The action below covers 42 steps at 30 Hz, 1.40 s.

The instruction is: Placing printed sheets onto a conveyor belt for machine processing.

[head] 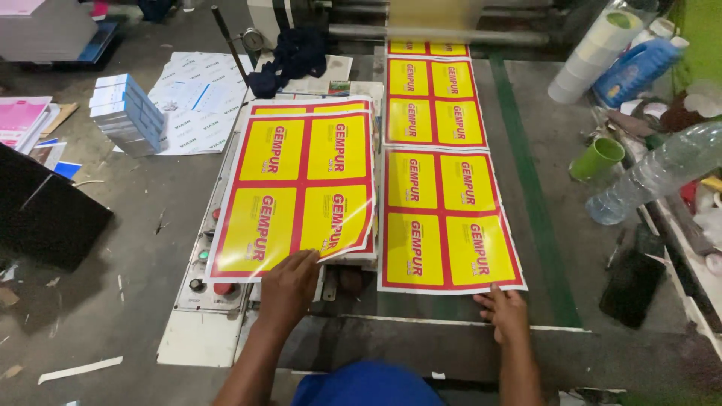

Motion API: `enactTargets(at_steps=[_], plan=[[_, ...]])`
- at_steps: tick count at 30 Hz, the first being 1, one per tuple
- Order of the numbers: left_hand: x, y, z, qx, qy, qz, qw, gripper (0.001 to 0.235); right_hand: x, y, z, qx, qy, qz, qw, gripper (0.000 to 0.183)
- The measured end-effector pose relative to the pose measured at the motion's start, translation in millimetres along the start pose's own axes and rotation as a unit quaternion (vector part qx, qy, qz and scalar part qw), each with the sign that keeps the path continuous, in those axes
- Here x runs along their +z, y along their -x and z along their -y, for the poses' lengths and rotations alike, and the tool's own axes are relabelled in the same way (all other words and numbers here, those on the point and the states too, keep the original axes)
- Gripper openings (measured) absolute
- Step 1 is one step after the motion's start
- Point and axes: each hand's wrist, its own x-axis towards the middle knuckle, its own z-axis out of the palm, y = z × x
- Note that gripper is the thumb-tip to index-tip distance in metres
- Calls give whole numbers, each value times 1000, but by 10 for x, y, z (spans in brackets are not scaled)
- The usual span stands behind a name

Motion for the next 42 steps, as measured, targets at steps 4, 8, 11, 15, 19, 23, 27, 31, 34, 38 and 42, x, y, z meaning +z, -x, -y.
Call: enactTargets(at_steps=[4, 8, 11, 15, 19, 23, 27, 31, 34, 38, 42], plan=[[-105, 25, -55, 6, 9, -37, 999, 22, 78, 227, 108, 18, 44, -32, 998, 45], [-46, 45, -172, 71, 72, -23, 995, 31, 100, 304, -245, 15, 43, 27, 999, 51], [174, 60, -372, 112, 92, -9, 989, 25, 529, 790, -27, 14, 87, 98, 991, 49], [397, 62, -715, 131, 38, 33, 990, 26, 910, 926, -88, -43, 66, 242, 967, 47], [577, 126, -851, 151, 33, 101, 983, 35, 1159, 1135, 68, -57, -34, 320, 945, 33], [282, 33, -920, 176, 106, 106, 973, 38, 1059, 1115, 81, -56, -77, 255, 962, 27], [348, 21, -414, 98, 134, 36, 986, 26, 529, 755, -222, -80, -100, 184, 975, 25], [310, -72, 3, 37, 40, 8, 998, 29, 26, 743, -237, -61, -84, 56, 993, 23], [195, -128, 73, 44, -55, 16, 997, 50, -395, 601, -395, -36, -39, -35, 998, 23], [158, -54, 138, 81, -132, 88, 984, 63, -922, 362, -728, -41, -8, -72, 997, 26], [189, 38, 298, 90, -126, 110, 982, 39, -1054, 495, -704, -6, 36, -99, 994, 26]])
